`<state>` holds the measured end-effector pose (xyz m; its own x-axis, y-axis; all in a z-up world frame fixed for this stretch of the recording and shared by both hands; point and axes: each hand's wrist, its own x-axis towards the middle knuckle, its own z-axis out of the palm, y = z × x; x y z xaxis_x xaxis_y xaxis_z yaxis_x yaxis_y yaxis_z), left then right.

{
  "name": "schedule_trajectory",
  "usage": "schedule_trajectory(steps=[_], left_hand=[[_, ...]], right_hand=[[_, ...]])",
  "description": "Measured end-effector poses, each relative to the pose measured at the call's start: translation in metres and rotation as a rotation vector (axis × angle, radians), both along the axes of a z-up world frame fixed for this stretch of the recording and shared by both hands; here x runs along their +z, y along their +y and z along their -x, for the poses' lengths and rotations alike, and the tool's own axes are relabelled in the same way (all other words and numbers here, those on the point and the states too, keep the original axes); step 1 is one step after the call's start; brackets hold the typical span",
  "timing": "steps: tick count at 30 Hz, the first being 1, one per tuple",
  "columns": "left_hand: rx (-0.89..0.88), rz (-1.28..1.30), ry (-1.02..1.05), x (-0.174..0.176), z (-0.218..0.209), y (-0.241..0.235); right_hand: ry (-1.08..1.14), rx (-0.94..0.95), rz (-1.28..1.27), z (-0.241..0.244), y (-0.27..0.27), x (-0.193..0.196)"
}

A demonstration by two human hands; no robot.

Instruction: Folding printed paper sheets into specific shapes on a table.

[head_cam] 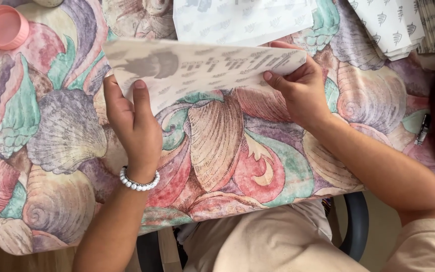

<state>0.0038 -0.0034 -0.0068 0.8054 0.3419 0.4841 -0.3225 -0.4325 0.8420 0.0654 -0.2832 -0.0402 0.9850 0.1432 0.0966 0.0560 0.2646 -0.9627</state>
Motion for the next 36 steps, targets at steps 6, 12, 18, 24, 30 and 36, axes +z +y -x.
schedule_trajectory(steps=[6, 12, 18, 24, 30, 36], left_hand=[[-0.091, 0.035, -0.068, 0.015, 0.001, -0.009], [-0.048, 0.028, -0.078, 0.013, 0.000, -0.005], [-0.066, 0.036, -0.085, 0.010, -0.003, -0.005], [-0.078, 0.019, -0.062, 0.020, 0.003, -0.005], [-0.039, 0.019, -0.058, -0.015, -0.003, 0.007], [0.041, -0.040, -0.042, -0.006, -0.003, -0.002]], right_hand=[[-0.028, -0.125, -0.039, -0.008, 0.002, -0.037], [-0.061, -0.093, 0.007, -0.001, 0.011, -0.008], [-0.010, -0.142, 0.058, -0.003, 0.015, -0.018], [-0.020, -0.159, 0.064, -0.005, 0.009, -0.022], [0.034, -0.157, 0.118, 0.004, 0.016, -0.012], [-0.383, 0.006, 0.187, -0.011, -0.010, 0.003]])
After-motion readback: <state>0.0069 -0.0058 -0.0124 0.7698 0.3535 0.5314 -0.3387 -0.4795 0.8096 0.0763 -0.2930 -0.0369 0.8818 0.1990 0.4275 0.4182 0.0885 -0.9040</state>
